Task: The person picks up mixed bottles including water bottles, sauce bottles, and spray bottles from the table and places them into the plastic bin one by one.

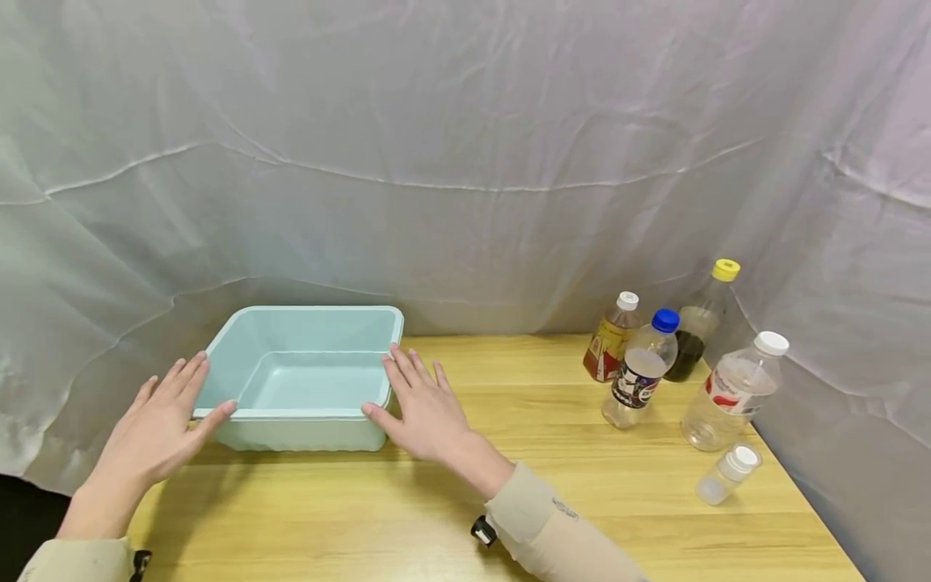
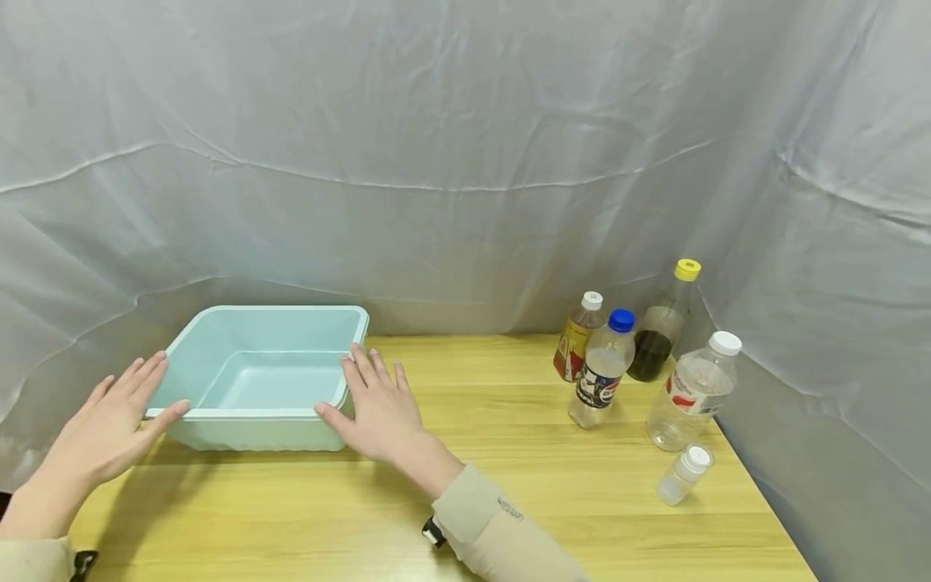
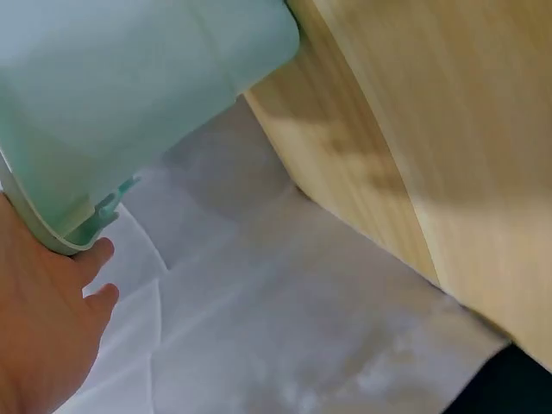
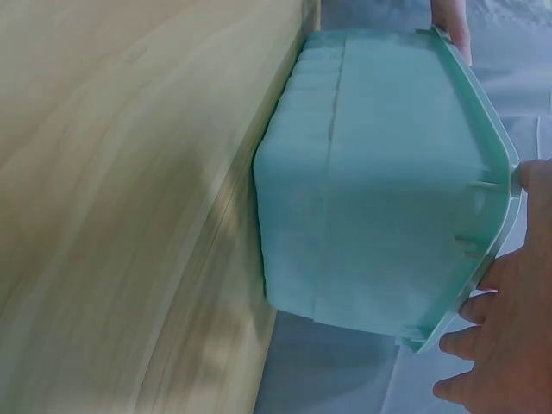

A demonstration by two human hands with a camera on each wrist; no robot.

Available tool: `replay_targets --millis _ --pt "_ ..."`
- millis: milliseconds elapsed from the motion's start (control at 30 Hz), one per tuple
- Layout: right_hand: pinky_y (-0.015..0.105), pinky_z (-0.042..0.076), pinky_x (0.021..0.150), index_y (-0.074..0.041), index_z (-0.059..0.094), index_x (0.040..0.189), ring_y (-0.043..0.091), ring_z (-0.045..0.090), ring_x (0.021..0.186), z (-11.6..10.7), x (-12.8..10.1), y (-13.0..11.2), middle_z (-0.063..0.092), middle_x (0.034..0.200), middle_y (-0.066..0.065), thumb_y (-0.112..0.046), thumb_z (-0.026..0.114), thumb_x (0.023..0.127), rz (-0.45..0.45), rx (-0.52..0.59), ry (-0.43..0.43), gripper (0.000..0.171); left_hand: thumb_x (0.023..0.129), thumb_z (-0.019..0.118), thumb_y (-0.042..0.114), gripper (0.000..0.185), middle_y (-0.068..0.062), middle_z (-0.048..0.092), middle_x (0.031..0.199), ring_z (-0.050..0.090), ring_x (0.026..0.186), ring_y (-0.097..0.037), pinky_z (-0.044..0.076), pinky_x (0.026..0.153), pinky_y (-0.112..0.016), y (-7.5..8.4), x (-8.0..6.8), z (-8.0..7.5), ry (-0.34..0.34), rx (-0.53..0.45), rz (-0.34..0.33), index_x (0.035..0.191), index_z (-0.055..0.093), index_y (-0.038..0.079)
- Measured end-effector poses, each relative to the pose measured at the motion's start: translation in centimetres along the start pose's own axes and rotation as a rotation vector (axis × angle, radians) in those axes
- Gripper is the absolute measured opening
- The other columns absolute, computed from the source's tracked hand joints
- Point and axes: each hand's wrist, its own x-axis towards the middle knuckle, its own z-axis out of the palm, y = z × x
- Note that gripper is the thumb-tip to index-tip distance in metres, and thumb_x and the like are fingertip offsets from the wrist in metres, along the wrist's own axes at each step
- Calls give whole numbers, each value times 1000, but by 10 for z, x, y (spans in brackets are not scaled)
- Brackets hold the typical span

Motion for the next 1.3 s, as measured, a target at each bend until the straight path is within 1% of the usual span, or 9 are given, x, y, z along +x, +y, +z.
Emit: replay_targets --millis 167,333,433,500,667,800,967,1167,1300 --pt "56 11 129 -16 20 168 25 8 161 -6 -9 12 6 176 0 -74 21 103 -3 8 1 87 108 49 49 86 -26 13 170 7 158 -45 -15 128 -45 14 4 5 8 -25 -1 161 17 -10" --pt "59 11 128 -14 19 168 26 10 161 -12 -19 25 5 176 1 -73 22 104 -10 24 8 87 107 49 51 87 -28 16 169 7 159 -43 -12 129 -45 29 8 10 21 -38 -1 161 19 -11" --pt "58 8 129 -12 18 168 27 10 161 -15 -27 34 5 176 1 -72 24 104 -9 56 7 87 107 50 52 88 -31 21 167 9 158 -44 -7 130 -49 40 10 14 33 -48 -2 161 19 -11" --pt "57 5 129 -12 18 168 27 10 161 -18 -33 40 4 176 0 -72 24 104 -4 81 8 88 106 51 52 89 -33 24 165 11 157 -46 -1 130 -54 48 12 16 39 -60 -3 161 19 -10" --pt "56 3 129 -12 17 168 23 7 161 -24 -49 56 5 176 -1 -71 27 105 10 105 25 86 105 50 55 92 -33 24 165 14 156 -48 11 126 -64 71 17 20 41 -69 -2 161 18 -10" --pt "56 2 129 -13 17 168 22 4 161 -31 -60 68 5 176 1 -67 30 106 10 104 38 83 105 51 57 93 -32 25 165 19 154 -49 17 124 -65 89 21 22 53 -68 3 161 21 -11" --pt "55 1 129 -12 18 167 25 6 160 -41 -74 82 7 175 3 -60 37 108 4 138 48 79 104 52 58 93 -30 24 166 24 152 -51 23 121 -67 110 24 26 72 -76 9 159 24 -12" --pt "57 5 128 -11 21 167 23 8 160 -48 -89 100 9 175 2 -55 45 108 3 171 80 77 102 52 61 96 -30 25 166 25 152 -51 27 120 -67 132 27 32 71 -87 2 159 26 -12" --pt "60 8 127 -11 24 166 26 12 160 -50 -99 112 12 175 3 -52 49 107 -3 181 108 76 102 51 63 97 -30 26 166 25 152 -50 26 121 -65 146 29 35 57 -84 0 159 26 -12"
